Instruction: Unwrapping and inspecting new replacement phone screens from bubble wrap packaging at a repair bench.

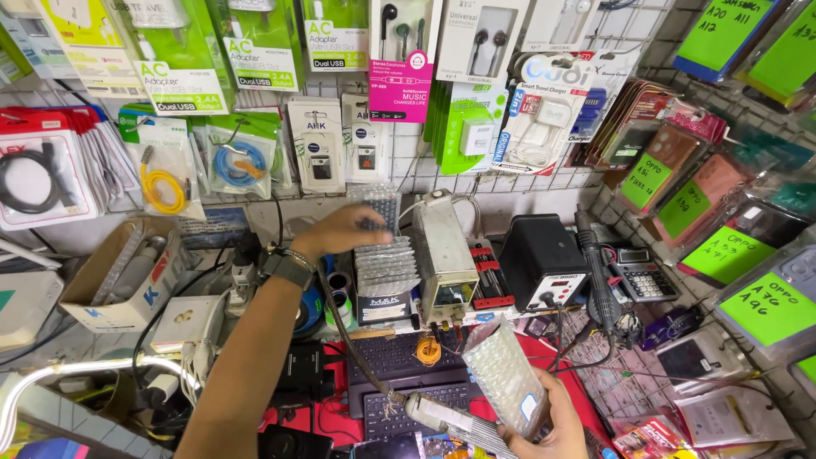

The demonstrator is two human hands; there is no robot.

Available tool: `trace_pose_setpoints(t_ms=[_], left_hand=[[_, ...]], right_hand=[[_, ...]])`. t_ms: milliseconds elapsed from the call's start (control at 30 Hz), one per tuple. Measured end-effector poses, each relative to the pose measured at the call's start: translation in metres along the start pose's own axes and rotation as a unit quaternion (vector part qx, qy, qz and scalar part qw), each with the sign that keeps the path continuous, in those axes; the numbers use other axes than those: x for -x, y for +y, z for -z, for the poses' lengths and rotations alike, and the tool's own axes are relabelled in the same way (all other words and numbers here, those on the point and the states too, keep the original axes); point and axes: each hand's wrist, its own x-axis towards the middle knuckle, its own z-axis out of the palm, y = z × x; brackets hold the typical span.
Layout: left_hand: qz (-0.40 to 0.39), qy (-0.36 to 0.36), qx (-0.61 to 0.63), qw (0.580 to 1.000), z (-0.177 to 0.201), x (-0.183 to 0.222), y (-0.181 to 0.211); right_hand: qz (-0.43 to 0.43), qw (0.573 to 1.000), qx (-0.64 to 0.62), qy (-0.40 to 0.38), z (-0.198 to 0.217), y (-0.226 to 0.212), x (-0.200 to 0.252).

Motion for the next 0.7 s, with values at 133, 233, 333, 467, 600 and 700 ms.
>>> trace_pose_setpoints(t_ms=[133,233,333,467,600,700], left_hand=[[0.073,-0.16,-0.181,0.968,0.002,0.042,0.066],[0.068,-0.217,-0.244,0.943,-0.014,0.034,0.072],[0.058,-0.18,-0.262,0.946,-0.016,0.029,0.084],[0.099,-0.158,-0.234,0.954,-0.002,0.03,0.094],[0.104,-0.135,-0.21,0.963,0.006,-0.006,0.062],[0.092,-0.141,-0.229,0.959,0.007,-0.014,0.056]], right_hand=[[0.011,1.0,-0.029,-0.002,0.0,0.004,-0.002],[0.012,1.0,-0.018,0.005,0.001,0.001,-0.001],[0.02,1.0,-0.015,0.008,0.001,0.004,-0.003],[0.039,0.999,-0.024,-0.001,0.001,0.023,-0.013],[0.154,0.985,-0.07,-0.024,0.001,0.071,-0.038],[0.117,0.992,-0.053,-0.017,0.007,0.057,-0.029]])
